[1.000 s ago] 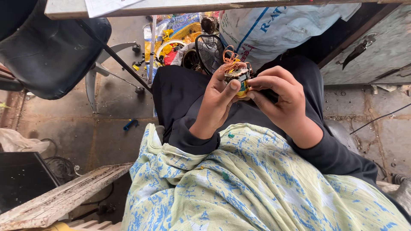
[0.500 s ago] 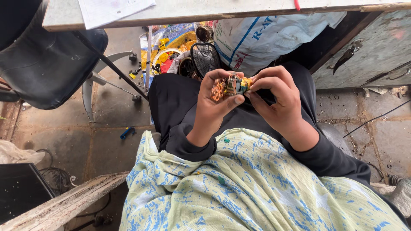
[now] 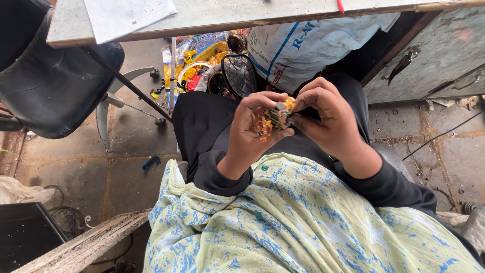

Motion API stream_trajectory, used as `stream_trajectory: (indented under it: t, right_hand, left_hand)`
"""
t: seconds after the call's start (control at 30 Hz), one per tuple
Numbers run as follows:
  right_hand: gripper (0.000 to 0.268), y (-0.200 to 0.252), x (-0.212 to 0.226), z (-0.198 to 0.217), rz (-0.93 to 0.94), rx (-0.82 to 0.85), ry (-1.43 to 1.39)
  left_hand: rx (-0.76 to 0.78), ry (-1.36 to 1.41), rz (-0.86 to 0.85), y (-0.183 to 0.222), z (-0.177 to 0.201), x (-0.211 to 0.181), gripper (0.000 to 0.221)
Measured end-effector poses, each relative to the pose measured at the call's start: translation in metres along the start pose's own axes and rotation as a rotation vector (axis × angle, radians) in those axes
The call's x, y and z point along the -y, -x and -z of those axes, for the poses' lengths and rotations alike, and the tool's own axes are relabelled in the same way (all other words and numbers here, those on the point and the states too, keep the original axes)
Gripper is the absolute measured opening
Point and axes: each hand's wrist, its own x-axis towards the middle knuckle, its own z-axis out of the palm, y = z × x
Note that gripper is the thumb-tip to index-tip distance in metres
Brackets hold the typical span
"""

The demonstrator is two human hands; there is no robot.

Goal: The person manipulates an electronic component and wires, using pliers to strip or cut insulation while working at a crowded workbench.

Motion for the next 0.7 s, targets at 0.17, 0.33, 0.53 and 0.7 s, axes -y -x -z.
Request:
stream_trajectory:
  t: [0.17,0.33,0.53,0.7]
  right_hand:
    - [0.033,-0.001,0.012,-0.01,0.212,-0.059,0.245]
    - [0.035,-0.003,0.017,-0.01,0.213,-0.063,0.337]
    - [0.034,-0.005,0.011,-0.009,0.252,-0.045,0.388]
    - [0.034,-0.005,0.007,-0.005,0.258,-0.006,0.369]
  left_hand:
    - [-0.041,0.024,0.034,0.001,0.003,-0.003,0.054]
    - [-0.038,-0.052,-0.016,0.001,0.002,0.002,0.053]
    - [-0.044,-0.107,-0.04,0.002,0.001,0.007,0.051]
    - [-0.038,-0.116,-0.011,0.001,0.001,0.001,0.052]
